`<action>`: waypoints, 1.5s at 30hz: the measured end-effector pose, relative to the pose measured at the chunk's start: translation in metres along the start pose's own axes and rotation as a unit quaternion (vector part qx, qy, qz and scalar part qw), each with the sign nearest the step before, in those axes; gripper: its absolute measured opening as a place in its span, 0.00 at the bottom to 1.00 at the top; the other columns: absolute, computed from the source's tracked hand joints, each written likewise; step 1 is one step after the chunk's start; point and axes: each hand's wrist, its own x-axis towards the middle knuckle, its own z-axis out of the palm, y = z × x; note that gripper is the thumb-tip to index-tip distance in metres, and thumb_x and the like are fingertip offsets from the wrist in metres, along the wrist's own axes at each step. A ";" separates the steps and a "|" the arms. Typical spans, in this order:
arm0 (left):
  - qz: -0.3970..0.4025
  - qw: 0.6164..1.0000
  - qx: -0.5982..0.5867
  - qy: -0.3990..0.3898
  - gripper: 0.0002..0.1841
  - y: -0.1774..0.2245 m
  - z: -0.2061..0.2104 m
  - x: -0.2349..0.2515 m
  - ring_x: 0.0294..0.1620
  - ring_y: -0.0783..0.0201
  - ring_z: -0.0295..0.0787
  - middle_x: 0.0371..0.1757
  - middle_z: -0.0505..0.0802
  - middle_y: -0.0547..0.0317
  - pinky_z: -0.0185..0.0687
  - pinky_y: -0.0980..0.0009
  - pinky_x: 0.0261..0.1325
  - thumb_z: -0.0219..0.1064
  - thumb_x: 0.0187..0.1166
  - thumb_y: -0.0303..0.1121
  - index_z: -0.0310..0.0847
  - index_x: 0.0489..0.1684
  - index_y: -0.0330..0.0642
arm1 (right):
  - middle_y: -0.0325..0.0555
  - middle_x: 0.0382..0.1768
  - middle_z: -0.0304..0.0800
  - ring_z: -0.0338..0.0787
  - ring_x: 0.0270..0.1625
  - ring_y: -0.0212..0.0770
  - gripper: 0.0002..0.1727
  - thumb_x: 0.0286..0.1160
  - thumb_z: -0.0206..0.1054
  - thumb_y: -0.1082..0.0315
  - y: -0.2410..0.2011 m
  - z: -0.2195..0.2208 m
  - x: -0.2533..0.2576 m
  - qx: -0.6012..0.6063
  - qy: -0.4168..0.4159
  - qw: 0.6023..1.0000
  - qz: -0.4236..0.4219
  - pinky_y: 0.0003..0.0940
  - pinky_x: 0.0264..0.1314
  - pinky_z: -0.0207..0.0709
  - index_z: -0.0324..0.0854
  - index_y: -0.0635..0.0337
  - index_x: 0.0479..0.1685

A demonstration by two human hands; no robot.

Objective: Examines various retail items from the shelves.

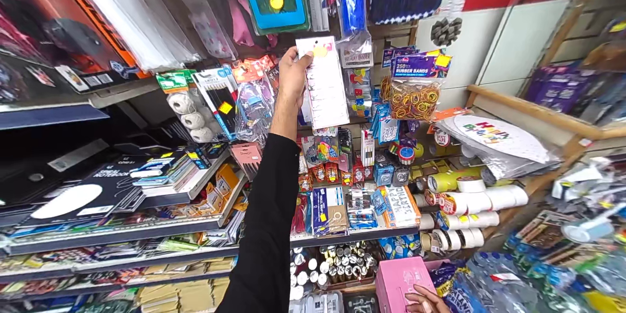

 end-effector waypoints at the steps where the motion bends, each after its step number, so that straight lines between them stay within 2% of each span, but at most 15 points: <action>1: 0.002 1.000 0.001 0.003 0.13 -0.002 -0.005 -0.021 0.48 0.55 0.94 0.50 0.93 0.47 0.92 0.56 0.55 0.57 0.89 0.31 0.78 0.62 0.32 | 0.61 0.57 0.91 0.94 0.54 0.55 0.24 0.92 0.51 0.60 0.001 0.001 -0.001 -0.001 0.004 1.000 0.008 0.49 0.60 0.88 0.73 0.72 0.73; 4: -0.042 0.997 -0.059 0.022 0.17 -0.012 -0.016 -0.100 0.51 0.54 0.93 0.51 0.92 0.46 0.90 0.53 0.58 0.50 0.93 0.35 0.79 0.64 0.33 | 0.62 0.57 0.91 0.94 0.53 0.57 0.24 0.92 0.52 0.59 0.005 0.007 0.006 0.008 -0.021 1.000 0.014 0.49 0.59 0.89 0.75 0.71 0.72; 7: -0.140 0.985 -0.104 0.004 0.19 -0.015 -0.011 -0.191 0.54 0.59 0.93 0.58 0.92 0.52 0.91 0.58 0.57 0.48 0.95 0.44 0.77 0.71 0.46 | 0.66 0.62 0.88 0.91 0.60 0.61 0.29 0.91 0.53 0.50 -0.001 0.020 0.021 0.037 -0.064 0.997 0.015 0.53 0.62 0.88 0.75 0.67 0.75; 10: -0.208 0.964 -0.167 -0.003 0.21 -0.029 -0.009 -0.255 0.60 0.55 0.91 0.62 0.90 0.48 0.88 0.53 0.64 0.45 0.95 0.42 0.75 0.74 0.42 | 0.66 0.73 0.80 0.83 0.72 0.64 0.36 0.89 0.54 0.44 -0.016 0.038 0.046 0.093 -0.115 0.989 0.014 0.59 0.71 0.83 0.67 0.66 0.81; 12: -0.244 0.950 -0.196 0.011 0.21 -0.035 -0.009 -0.293 0.61 0.53 0.90 0.62 0.90 0.45 0.88 0.51 0.65 0.44 0.96 0.41 0.74 0.74 0.41 | 0.66 0.78 0.74 0.79 0.77 0.65 0.41 0.87 0.54 0.40 -0.023 0.053 0.062 0.150 -0.147 0.977 0.025 0.62 0.72 0.81 0.60 0.65 0.86; 14: -0.270 0.938 -0.217 0.031 0.21 -0.041 -0.006 -0.326 0.62 0.51 0.90 0.62 0.89 0.43 0.86 0.49 0.67 0.43 0.96 0.40 0.73 0.74 0.39 | 0.66 0.79 0.73 0.79 0.77 0.63 0.43 0.87 0.53 0.38 -0.031 0.069 0.075 0.189 -0.170 0.967 0.031 0.62 0.71 0.81 0.55 0.64 0.89; 18: -0.309 0.921 -0.227 0.069 0.21 -0.051 -0.004 -0.375 0.58 0.52 0.92 0.59 0.90 0.42 0.88 0.51 0.64 0.43 0.96 0.38 0.74 0.73 0.37 | 0.61 0.74 0.77 0.85 0.71 0.54 0.42 0.90 0.49 0.40 -0.035 0.096 0.078 0.237 -0.197 0.949 0.066 0.52 0.71 0.82 0.50 0.62 0.91; 20: -0.313 0.917 -0.232 0.083 0.21 -0.056 -0.005 -0.390 0.58 0.51 0.92 0.59 0.90 0.40 0.88 0.51 0.64 0.44 0.96 0.37 0.72 0.75 0.36 | 0.61 0.74 0.78 0.85 0.71 0.55 0.38 0.92 0.45 0.42 -0.033 0.104 0.070 0.255 -0.187 0.941 0.124 0.55 0.69 0.84 0.52 0.59 0.91; 22: -0.316 0.916 -0.230 0.090 0.21 -0.060 -0.009 -0.399 0.57 0.50 0.92 0.59 0.90 0.39 0.89 0.50 0.63 0.44 0.96 0.36 0.71 0.76 0.35 | 0.61 0.74 0.78 0.87 0.69 0.59 0.36 0.93 0.41 0.43 -0.030 0.109 0.064 0.272 -0.193 0.927 0.173 0.59 0.61 0.88 0.50 0.54 0.93; 24: -0.312 0.918 -0.231 0.084 0.21 -0.063 -0.013 -0.407 0.58 0.50 0.92 0.59 0.90 0.39 0.88 0.50 0.65 0.43 0.96 0.36 0.71 0.76 0.34 | 0.66 0.72 0.80 0.89 0.63 0.66 0.34 0.95 0.37 0.44 -0.029 0.110 0.059 0.294 -0.210 0.912 0.195 0.63 0.46 0.91 0.50 0.52 0.92; 27: -0.291 0.927 -0.226 0.076 0.20 -0.067 -0.014 -0.417 0.56 0.51 0.92 0.57 0.91 0.40 0.88 0.52 0.64 0.43 0.95 0.34 0.73 0.73 0.33 | 0.66 0.71 0.80 0.90 0.60 0.67 0.34 0.94 0.38 0.42 -0.026 0.108 0.054 0.310 -0.226 0.894 0.233 0.62 0.39 0.91 0.53 0.51 0.90; 29: -0.281 0.932 -0.216 0.079 0.20 -0.069 -0.014 -0.422 0.54 0.52 0.93 0.55 0.91 0.40 0.89 0.53 0.62 0.44 0.95 0.33 0.75 0.70 0.30 | 0.66 0.69 0.82 0.92 0.58 0.65 0.34 0.93 0.38 0.41 -0.025 0.108 0.049 0.308 -0.222 0.891 0.248 0.61 0.38 0.92 0.58 0.56 0.86; 31: -0.285 0.931 -0.215 0.081 0.20 -0.071 -0.014 -0.426 0.55 0.52 0.92 0.55 0.91 0.39 0.89 0.52 0.63 0.44 0.95 0.33 0.75 0.70 0.30 | 0.65 0.68 0.83 0.92 0.58 0.64 0.34 0.94 0.39 0.42 -0.023 0.108 0.047 0.303 -0.220 0.895 0.244 0.60 0.40 0.92 0.61 0.58 0.84; 39: -0.290 0.923 -0.243 0.074 0.21 -0.067 -0.019 -0.429 0.55 0.51 0.93 0.56 0.91 0.39 0.89 0.52 0.63 0.41 0.96 0.36 0.73 0.72 0.31 | 0.67 0.68 0.82 0.92 0.58 0.65 0.33 0.95 0.39 0.45 -0.022 0.110 0.043 0.312 -0.218 0.893 0.241 0.62 0.43 0.91 0.62 0.61 0.83; 45: -0.289 0.920 -0.256 0.068 0.21 -0.063 -0.019 -0.430 0.53 0.52 0.94 0.54 0.92 0.39 0.89 0.52 0.63 0.41 0.96 0.36 0.74 0.69 0.30 | 0.68 0.68 0.82 0.91 0.59 0.65 0.33 0.95 0.39 0.45 -0.023 0.110 0.042 0.318 -0.221 0.890 0.240 0.63 0.46 0.91 0.63 0.62 0.82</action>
